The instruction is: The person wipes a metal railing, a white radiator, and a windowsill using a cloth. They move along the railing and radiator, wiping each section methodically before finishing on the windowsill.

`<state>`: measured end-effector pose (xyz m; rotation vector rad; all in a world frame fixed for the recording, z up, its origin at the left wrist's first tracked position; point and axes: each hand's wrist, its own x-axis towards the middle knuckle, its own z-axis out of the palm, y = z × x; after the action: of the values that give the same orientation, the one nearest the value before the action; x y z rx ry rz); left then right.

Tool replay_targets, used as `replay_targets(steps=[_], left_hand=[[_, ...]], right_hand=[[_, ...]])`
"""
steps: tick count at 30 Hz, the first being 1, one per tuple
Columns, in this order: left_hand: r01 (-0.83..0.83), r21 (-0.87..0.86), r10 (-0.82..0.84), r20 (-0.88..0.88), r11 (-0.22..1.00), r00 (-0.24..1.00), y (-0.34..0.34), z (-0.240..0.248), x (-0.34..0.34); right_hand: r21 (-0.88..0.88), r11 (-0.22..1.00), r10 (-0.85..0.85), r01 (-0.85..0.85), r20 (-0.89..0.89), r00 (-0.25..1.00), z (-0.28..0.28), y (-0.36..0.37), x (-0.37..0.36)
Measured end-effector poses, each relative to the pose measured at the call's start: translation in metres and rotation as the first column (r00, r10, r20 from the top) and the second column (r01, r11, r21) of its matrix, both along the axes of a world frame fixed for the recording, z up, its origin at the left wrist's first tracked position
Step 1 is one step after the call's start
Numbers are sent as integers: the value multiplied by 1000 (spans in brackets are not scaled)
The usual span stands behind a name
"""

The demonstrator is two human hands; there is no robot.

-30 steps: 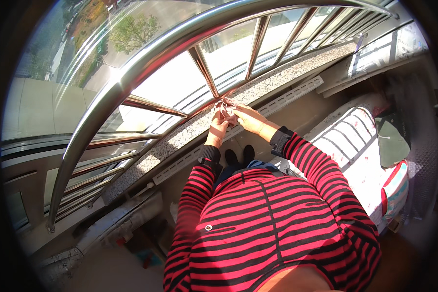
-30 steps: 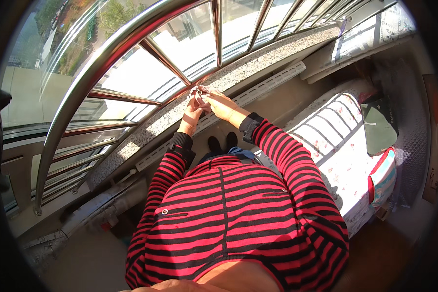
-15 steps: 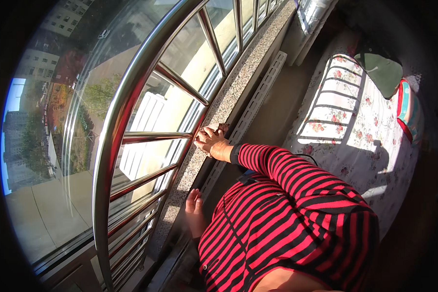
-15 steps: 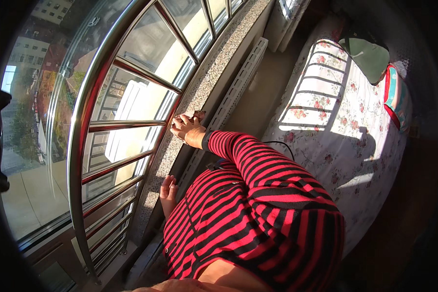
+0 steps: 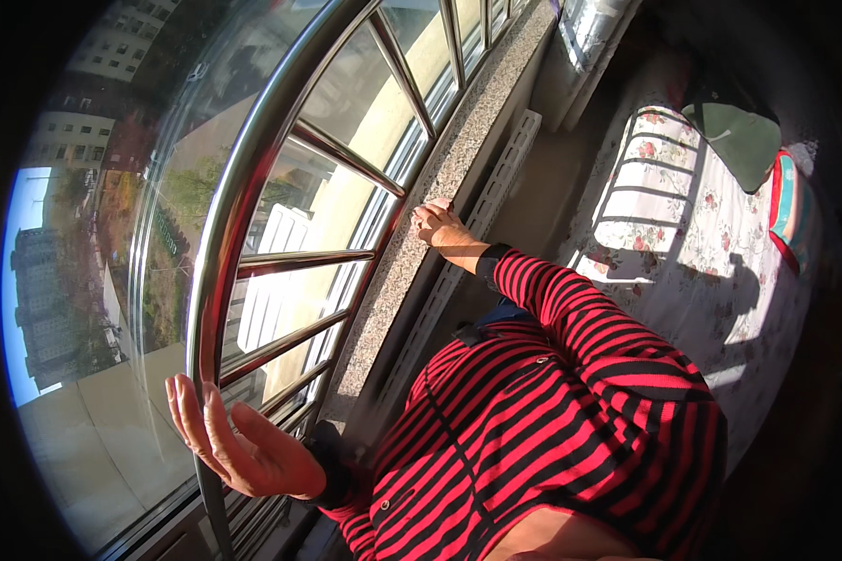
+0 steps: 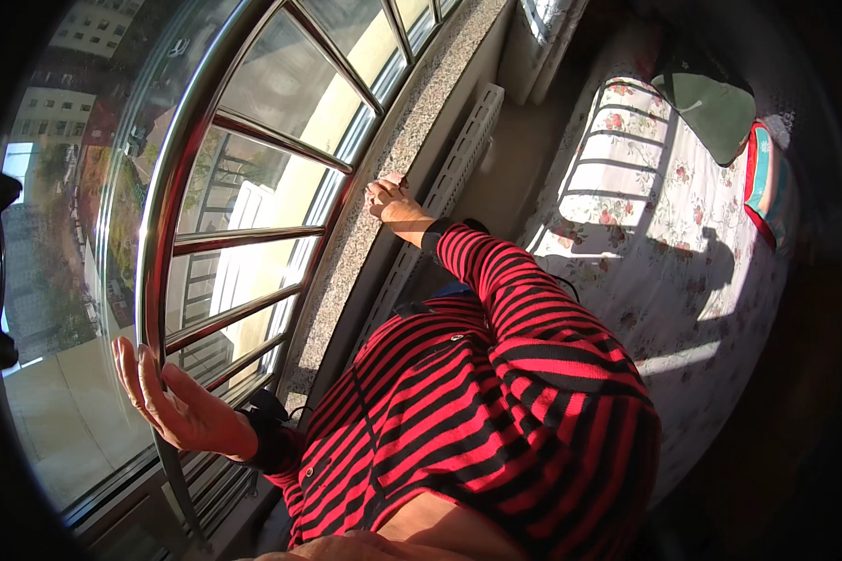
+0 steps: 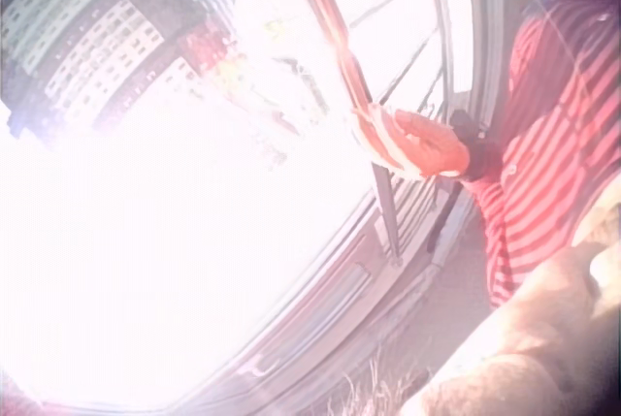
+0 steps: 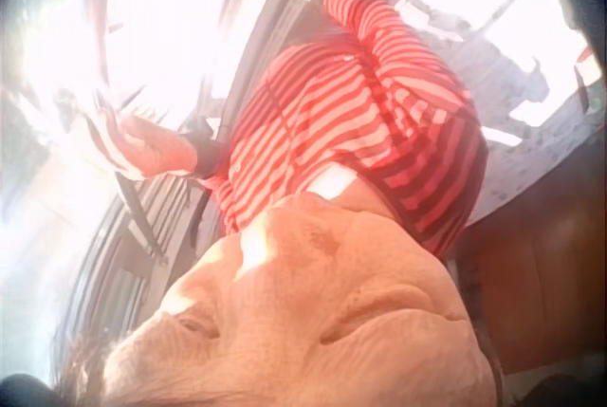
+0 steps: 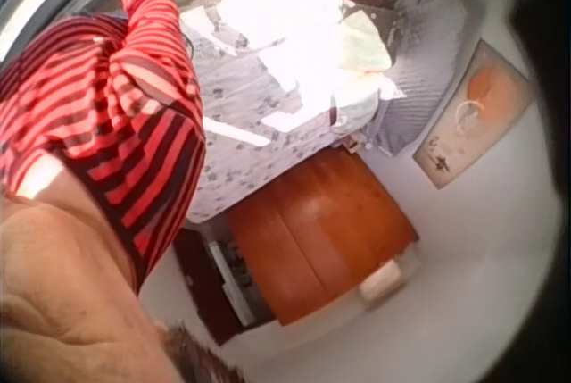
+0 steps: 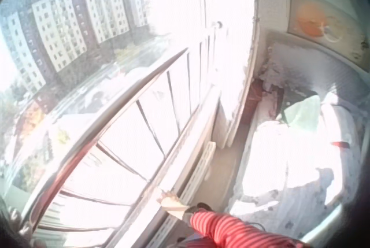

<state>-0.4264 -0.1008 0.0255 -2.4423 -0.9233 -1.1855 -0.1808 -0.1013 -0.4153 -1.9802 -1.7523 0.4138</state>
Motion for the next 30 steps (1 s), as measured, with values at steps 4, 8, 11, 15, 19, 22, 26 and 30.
replay_targets(steps=[4, 8, 11, 15, 19, 22, 26, 30], left_hand=[[-61, -14, 61, -24, 998, 998, 26, 21, 62], [89, -447, 16, 227, 890, 974, 50, 8, 117], [-236, -247, 213, -116, 940, 970, 60, 2, 135], [-276, -133, 263, -104, 952, 959, 68, -5, 137], [-313, 53, 317, -199, 948, 927, 73, -9, 136], [-316, 89, 328, -203, 944, 922, 73, -10, 139], [-315, 118, 333, -193, 942, 923, 73, -9, 143], [-359, 129, 378, -184, 924, 907, 71, -11, 142]], right_hand=[[44, 984, -178, 176, 50, 983, 0, 22, 77], [168, 879, 425, -446, 149, 893, -21, 25, 29], [338, 788, 493, -514, 153, 857, -37, 21, 10], [395, 826, 438, -401, -2, 899, -32, 26, 95], [189, 973, 125, -133, 53, 991, -3, 42, 223], [-30, 981, -192, 190, -85, 978, 11, 51, 266], [-150, 983, -69, 105, 226, 972, 6, 55, 206], [-7, 968, 250, -251, 126, 960, -12, 33, 109]])
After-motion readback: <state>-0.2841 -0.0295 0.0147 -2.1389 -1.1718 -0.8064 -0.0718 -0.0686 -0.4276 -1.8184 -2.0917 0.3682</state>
